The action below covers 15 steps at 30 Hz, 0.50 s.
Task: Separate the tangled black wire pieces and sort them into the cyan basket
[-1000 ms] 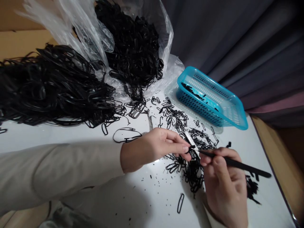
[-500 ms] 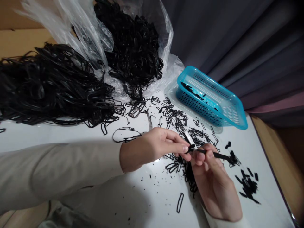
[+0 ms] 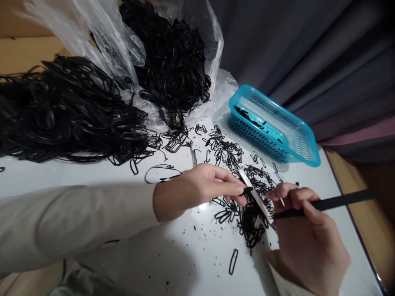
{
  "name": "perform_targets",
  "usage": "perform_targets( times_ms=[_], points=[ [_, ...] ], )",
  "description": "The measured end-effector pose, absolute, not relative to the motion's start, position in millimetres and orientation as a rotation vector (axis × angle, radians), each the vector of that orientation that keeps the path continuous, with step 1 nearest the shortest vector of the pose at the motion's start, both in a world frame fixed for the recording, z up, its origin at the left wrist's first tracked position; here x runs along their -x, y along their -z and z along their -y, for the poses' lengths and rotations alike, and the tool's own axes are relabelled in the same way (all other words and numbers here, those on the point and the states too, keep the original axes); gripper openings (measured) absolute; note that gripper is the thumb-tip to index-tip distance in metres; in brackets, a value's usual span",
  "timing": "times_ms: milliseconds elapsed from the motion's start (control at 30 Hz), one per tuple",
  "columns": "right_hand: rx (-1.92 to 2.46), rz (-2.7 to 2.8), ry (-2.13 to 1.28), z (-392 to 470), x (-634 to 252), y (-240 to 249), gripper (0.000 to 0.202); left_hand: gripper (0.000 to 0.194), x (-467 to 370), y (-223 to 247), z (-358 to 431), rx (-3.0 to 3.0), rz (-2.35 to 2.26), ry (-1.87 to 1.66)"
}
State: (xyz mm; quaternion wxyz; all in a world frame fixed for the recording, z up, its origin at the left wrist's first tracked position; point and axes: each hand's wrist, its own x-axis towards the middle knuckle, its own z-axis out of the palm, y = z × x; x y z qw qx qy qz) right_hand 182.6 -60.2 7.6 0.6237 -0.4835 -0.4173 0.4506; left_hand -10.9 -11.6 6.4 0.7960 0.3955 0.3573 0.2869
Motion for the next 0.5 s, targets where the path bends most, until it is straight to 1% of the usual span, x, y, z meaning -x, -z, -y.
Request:
perform_targets(
  times_ms=[133, 233, 300, 400, 500],
  points=[
    [1.340, 1.176, -1.010, 68, -178, -3, 0.009, 0.014, 10, -8, 13, -0.916, -0.819, -0.571],
    [1.463, 1.403, -0.904, 74, -173, -1, 0.017, 0.019, 9, -5, 15, -0.973, -0.810, -0.552],
    [1.476, 1.525, -0.815, 75, -171, 0, 0.012, 0.020, 9, -2, 15, -1.011, -0.778, -0.553],
    [1.496, 1.558, -0.682, 71, -171, -1, 0.002, 0.026, 10, 3, 14, -1.113, -0.759, -0.593],
    [1.519, 1.497, -0.556, 58, -176, -6, 0.007, 0.031, 14, 2, 12, -1.241, -0.842, -0.700]
  ],
)
